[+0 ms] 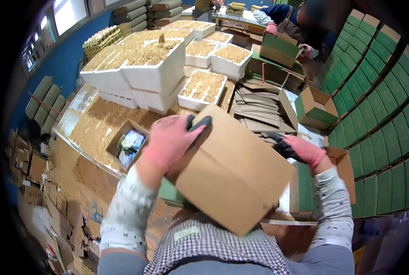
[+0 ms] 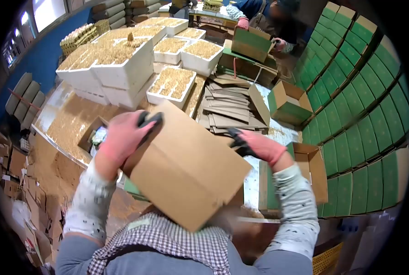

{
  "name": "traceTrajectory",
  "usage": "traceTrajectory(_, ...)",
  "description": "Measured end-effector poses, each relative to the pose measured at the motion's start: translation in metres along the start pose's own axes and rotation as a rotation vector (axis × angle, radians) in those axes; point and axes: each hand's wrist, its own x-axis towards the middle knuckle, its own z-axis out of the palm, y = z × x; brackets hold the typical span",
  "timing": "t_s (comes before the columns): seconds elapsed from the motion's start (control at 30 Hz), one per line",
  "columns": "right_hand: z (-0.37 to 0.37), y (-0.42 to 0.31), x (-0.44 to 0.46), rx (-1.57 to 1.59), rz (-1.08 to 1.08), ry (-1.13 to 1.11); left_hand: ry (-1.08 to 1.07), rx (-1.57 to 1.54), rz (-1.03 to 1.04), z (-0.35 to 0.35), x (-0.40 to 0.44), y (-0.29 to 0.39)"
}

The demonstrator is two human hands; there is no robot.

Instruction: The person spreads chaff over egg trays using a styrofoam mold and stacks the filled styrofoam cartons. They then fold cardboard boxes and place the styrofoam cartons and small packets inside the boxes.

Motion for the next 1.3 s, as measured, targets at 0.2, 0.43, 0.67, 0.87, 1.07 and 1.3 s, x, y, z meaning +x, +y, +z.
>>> traceTrajectory(0.2,0.010,-0.074,-0.008,-0.344,-0.495,0.193,0.323,-1.450,-0.106,0.037,-0.077,-0.078)
traceTrajectory(0.43,0.009,-0.083,0.084,-0.115,-0.953,0.183,-0.150,-0.899,-0.384,0.003,-0.077,-0.061)
traceTrajectory(0.67,0.069,0.121,0.368,0.969,0.317,0.199,-0.300,-0.870,-0.440,-0.005,-0.051,-0.046)
traceTrajectory(0.87,0.090,0.071,0.425,0.948,0.147,0.533,-0.239,-0.952,-0.533,0.005,-0.042,-0.048)
traceTrajectory(1.07,0.026,0.081,0.338,1.340,-0.037,0.311,-0.223,-0.873,-0.540,0.011,-0.064,-0.068)
traceTrajectory(1.3,-0.022,0.000,0.166,1.459,-0.058,0.086,-0.360,-0.766,-0.084,0.016,0.002,-0.092)
